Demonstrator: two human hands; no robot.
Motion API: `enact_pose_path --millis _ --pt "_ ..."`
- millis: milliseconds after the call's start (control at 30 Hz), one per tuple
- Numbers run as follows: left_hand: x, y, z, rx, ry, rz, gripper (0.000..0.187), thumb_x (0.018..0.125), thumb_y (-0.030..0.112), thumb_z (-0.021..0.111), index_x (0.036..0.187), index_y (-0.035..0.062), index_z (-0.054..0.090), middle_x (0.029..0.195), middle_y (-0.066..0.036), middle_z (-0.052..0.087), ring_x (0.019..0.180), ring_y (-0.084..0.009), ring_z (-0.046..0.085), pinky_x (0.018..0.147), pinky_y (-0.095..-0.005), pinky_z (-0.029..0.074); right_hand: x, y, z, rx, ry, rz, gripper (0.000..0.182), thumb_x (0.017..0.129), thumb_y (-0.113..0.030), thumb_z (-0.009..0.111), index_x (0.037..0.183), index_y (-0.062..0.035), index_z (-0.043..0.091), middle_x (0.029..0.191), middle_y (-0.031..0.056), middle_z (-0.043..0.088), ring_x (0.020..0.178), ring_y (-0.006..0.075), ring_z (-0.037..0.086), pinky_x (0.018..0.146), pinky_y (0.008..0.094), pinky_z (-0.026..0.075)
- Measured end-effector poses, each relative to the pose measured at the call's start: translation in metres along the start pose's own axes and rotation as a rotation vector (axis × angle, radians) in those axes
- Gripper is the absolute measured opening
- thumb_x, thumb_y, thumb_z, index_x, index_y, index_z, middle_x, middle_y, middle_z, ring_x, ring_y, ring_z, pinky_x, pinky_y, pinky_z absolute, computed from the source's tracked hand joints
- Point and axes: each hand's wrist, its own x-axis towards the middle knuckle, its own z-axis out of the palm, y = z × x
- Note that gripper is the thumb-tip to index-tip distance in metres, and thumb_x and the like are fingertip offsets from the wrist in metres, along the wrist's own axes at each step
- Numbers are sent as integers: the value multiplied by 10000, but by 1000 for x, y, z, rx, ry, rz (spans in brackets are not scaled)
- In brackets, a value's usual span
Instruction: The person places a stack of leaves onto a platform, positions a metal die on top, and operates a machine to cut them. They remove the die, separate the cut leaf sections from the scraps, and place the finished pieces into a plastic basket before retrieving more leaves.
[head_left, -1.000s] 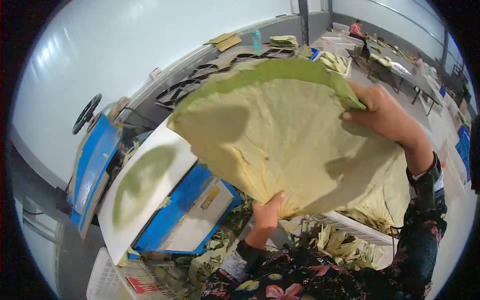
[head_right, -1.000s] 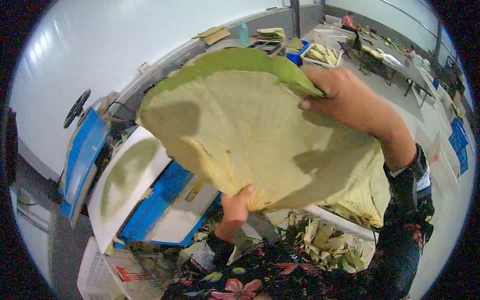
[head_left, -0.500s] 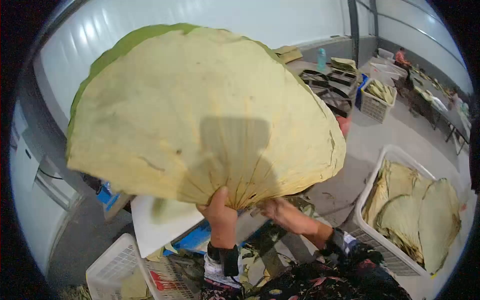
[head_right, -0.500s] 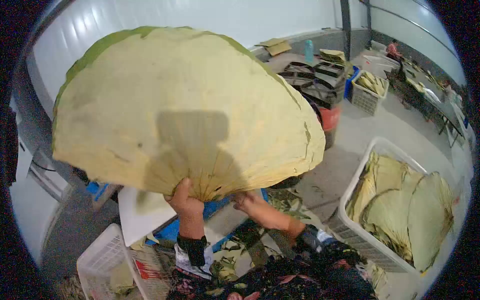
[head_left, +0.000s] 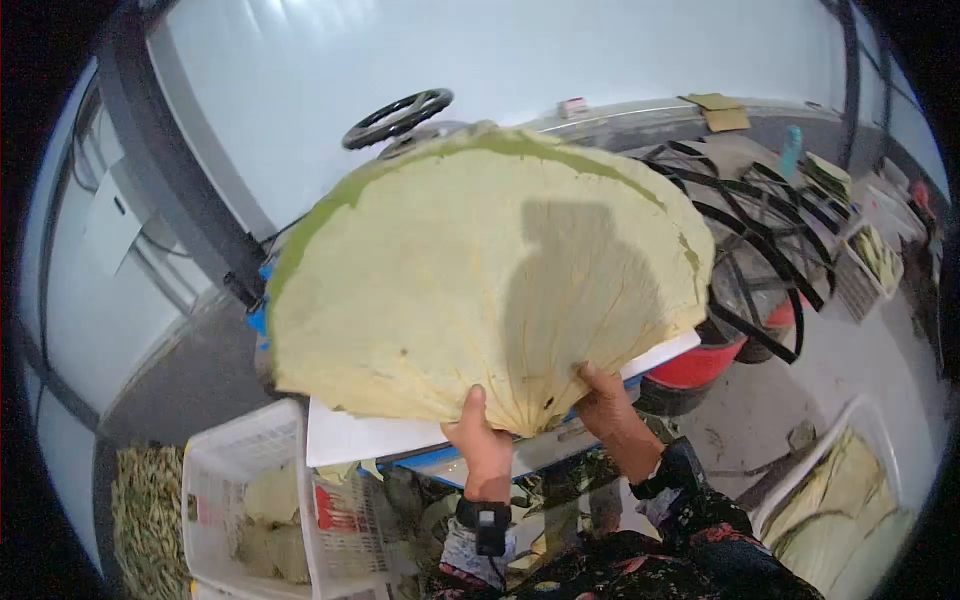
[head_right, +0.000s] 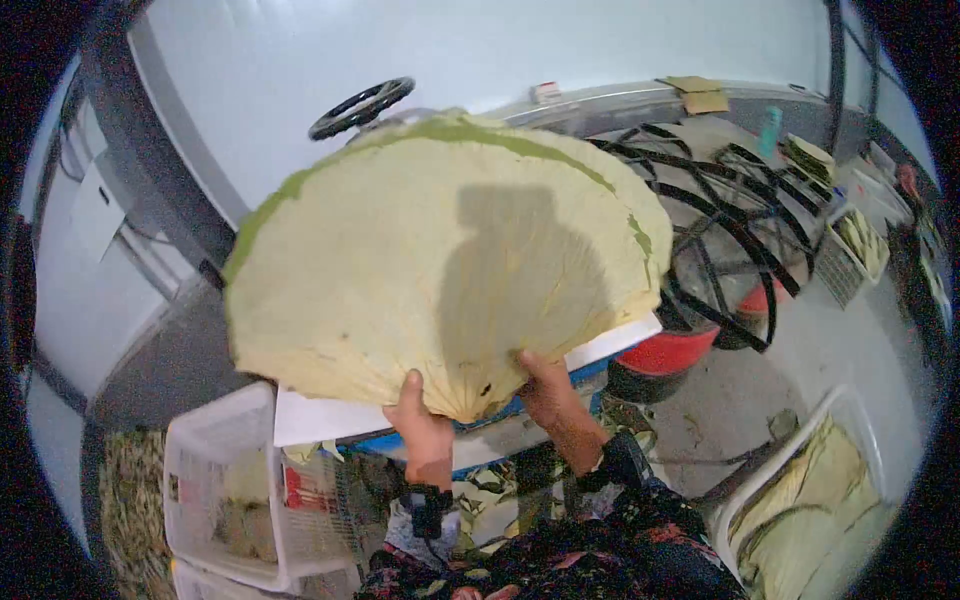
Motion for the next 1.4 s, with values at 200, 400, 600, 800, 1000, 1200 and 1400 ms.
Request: enact_pose_path --millis 200,400,600,800,1000,1200,1400 --pt "-23 -24 -36 84 173 -58 506 803 6 550 1282 46 395 1234 -98 488 1093 -239 511 927 -386 433 -2 0 -19 -321 299 135 449 795 -83 584 1206 -15 419 1096 114 543 1002 272 558 877 417 460" --pt "-31 -11 -94 79 452 -225 454 833 223 566 1238 37 482 1232 -115 510 1079 -286 516 889 -470 435 -15 -2 -37 -698 399 184 391 766 1 572 1146 -16 482 1037 94 571 902 228 577 798 356 475" --pt "-19 45 -106 -200 275 -117 617 847 452 491 1310 56 394 1308 -104 441 1129 -322 470 918 -491 411 17 -47 -9 -794 358 118 376 747 -10 609 1111 9 520 1021 96 599 886 213 581 794 330 466" --pt "20 69 -198 434 554 288 941 786 686 433 1401 14 196 1425 -176 251 1305 -297 283 1029 -516 288 49 -77 -1 -830 223 -117 501 731 -67 647 1194 4 470 1092 99 572 955 221 569 829 333 457" --pt "90 148 -176 117 -341 -205 754 730 218 713 1321 -60 337 1263 -159 490 1126 -262 513 949 -353 420 86 -76 34 -703 89 -415 618 695 -134 698 1234 2 428 1138 105 544 1035 215 534 886 334 436" --pt "132 140 -170 403 -449 -346 447 757 -63 602 1191 14 525 1109 -86 603 1006 -174 571 866 -305 454 103 -74 -45 -523 -31 -234 592 789 -157 622 1300 -22 355 1245 94 484 1118 230 489 931 356 404" --pt "133 72 -158 662 -220 -158 384 792 27 647 1155 -1 524 1019 -39 607 876 -113 556 793 -258 446 115 -27 -40 -281 69 -289 587 785 -162 639 1295 -32 380 1268 105 481 1158 264 466 985 399 377"
